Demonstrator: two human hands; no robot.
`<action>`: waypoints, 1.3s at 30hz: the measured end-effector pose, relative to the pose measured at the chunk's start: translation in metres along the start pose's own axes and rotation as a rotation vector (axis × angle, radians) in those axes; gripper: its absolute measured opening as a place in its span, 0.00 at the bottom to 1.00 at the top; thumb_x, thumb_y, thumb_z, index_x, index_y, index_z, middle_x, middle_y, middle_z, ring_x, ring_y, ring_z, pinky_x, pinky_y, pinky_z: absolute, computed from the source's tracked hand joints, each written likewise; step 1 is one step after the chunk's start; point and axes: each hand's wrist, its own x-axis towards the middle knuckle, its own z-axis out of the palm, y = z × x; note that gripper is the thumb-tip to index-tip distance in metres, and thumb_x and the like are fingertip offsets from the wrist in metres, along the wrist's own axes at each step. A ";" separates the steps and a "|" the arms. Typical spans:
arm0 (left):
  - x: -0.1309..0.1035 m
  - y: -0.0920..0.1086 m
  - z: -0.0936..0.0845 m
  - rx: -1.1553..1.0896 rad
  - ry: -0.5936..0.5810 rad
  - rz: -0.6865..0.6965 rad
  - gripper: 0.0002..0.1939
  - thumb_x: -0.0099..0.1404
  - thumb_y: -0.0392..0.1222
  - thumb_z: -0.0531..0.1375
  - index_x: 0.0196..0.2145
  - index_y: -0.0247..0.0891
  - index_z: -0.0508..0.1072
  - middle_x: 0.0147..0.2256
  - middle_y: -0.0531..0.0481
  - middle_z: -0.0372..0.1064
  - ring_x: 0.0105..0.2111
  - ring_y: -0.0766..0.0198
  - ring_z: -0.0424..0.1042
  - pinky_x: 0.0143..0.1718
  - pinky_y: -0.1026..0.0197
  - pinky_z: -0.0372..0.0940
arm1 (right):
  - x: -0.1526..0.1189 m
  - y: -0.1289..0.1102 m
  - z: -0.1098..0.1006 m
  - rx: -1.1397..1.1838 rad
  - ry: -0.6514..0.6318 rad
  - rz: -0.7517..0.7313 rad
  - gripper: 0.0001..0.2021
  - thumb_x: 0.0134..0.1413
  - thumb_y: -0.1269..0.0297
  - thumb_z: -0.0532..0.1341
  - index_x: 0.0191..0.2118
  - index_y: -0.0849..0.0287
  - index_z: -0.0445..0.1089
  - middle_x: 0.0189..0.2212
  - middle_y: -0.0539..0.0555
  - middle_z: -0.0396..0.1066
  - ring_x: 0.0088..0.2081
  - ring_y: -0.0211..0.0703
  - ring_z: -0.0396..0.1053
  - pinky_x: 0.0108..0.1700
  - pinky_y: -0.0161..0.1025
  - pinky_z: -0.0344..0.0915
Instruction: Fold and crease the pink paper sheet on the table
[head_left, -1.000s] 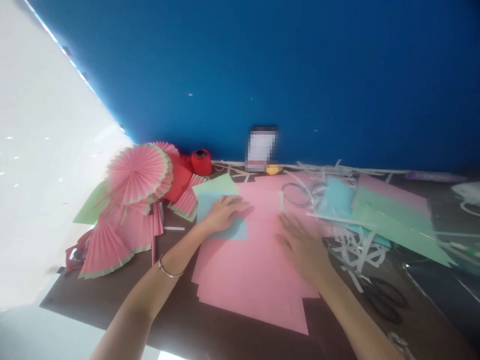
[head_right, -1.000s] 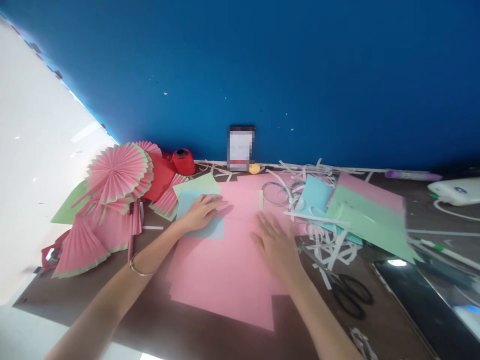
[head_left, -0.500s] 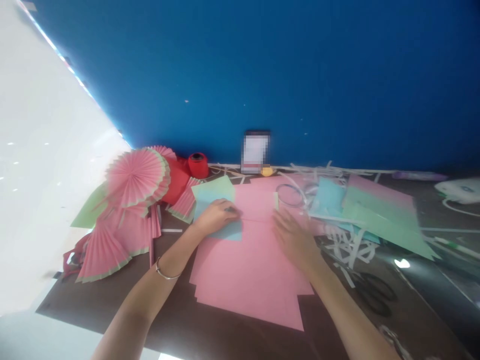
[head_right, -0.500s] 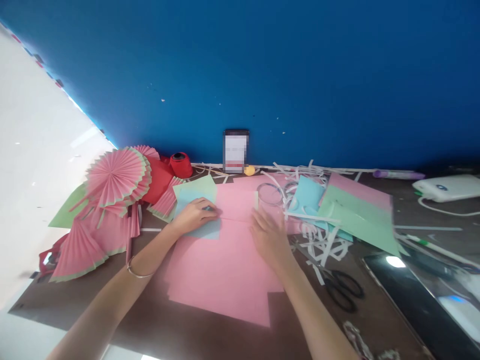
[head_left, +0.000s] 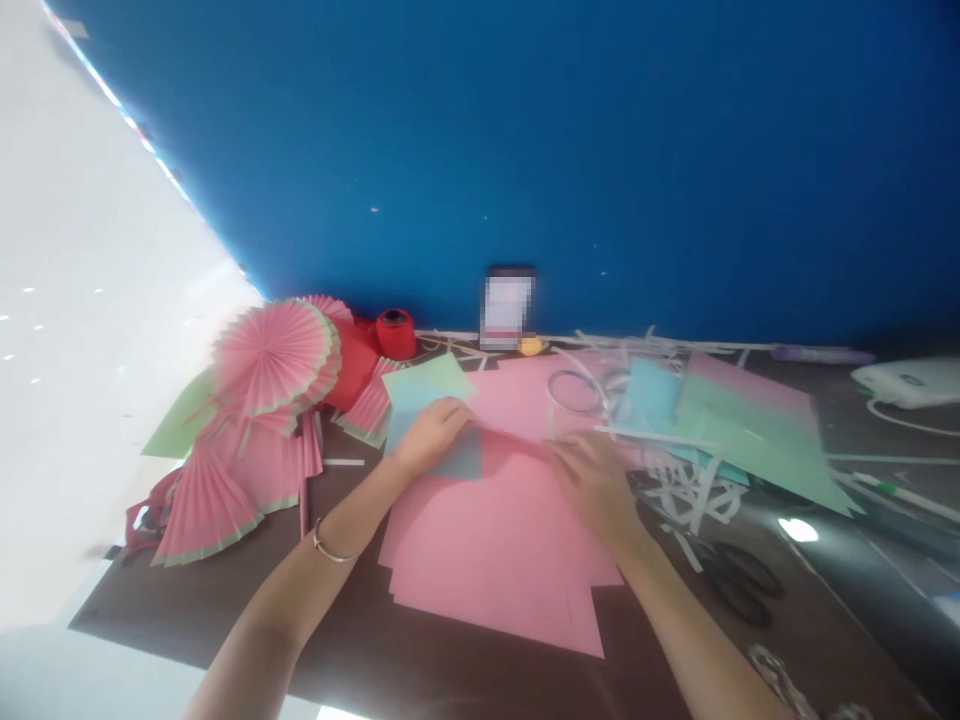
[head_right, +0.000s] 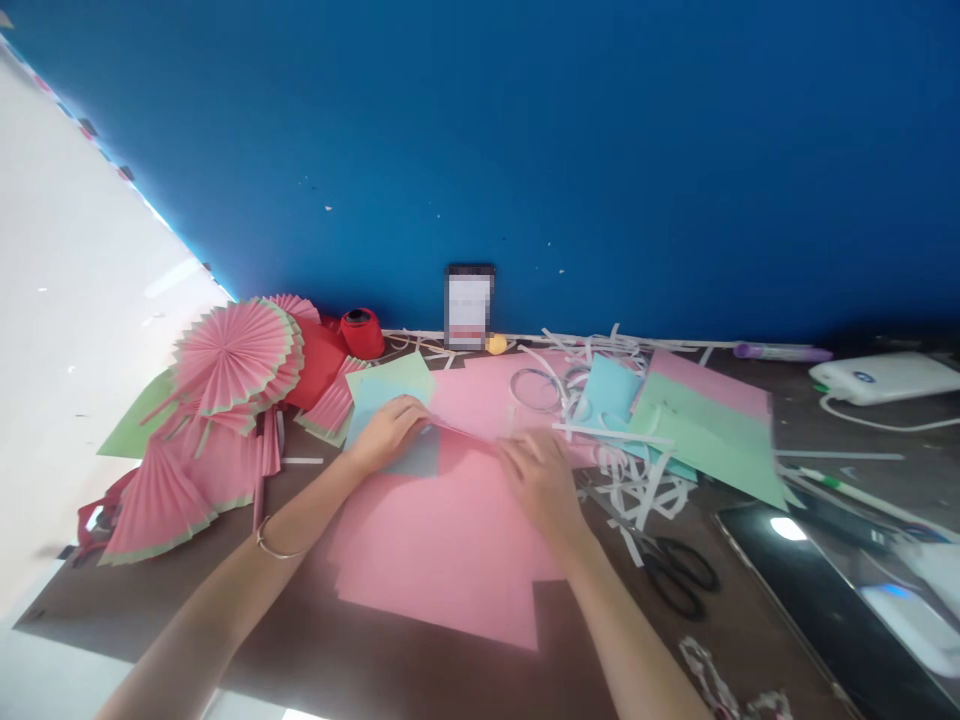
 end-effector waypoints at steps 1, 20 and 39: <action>0.000 0.000 0.000 -0.122 0.008 -0.058 0.14 0.68 0.41 0.49 0.34 0.33 0.72 0.33 0.44 0.71 0.36 0.61 0.68 0.41 0.58 0.63 | 0.000 0.000 -0.003 0.065 -0.001 0.042 0.13 0.60 0.61 0.53 0.35 0.58 0.73 0.30 0.56 0.72 0.35 0.45 0.69 0.44 0.46 0.65; 0.004 -0.010 -0.004 0.134 -0.300 0.029 0.12 0.69 0.41 0.50 0.37 0.38 0.73 0.33 0.47 0.70 0.39 0.62 0.63 0.40 0.60 0.55 | 0.005 0.023 0.003 0.201 -0.288 0.219 0.11 0.56 0.59 0.54 0.29 0.56 0.69 0.29 0.55 0.72 0.33 0.47 0.69 0.38 0.45 0.64; 0.000 -0.011 -0.008 0.151 -0.341 0.123 0.08 0.64 0.34 0.54 0.33 0.36 0.74 0.32 0.49 0.67 0.34 0.65 0.66 0.37 0.62 0.61 | -0.003 0.032 -0.007 0.031 -0.260 -0.086 0.13 0.58 0.69 0.49 0.36 0.57 0.72 0.32 0.55 0.72 0.36 0.47 0.67 0.41 0.45 0.62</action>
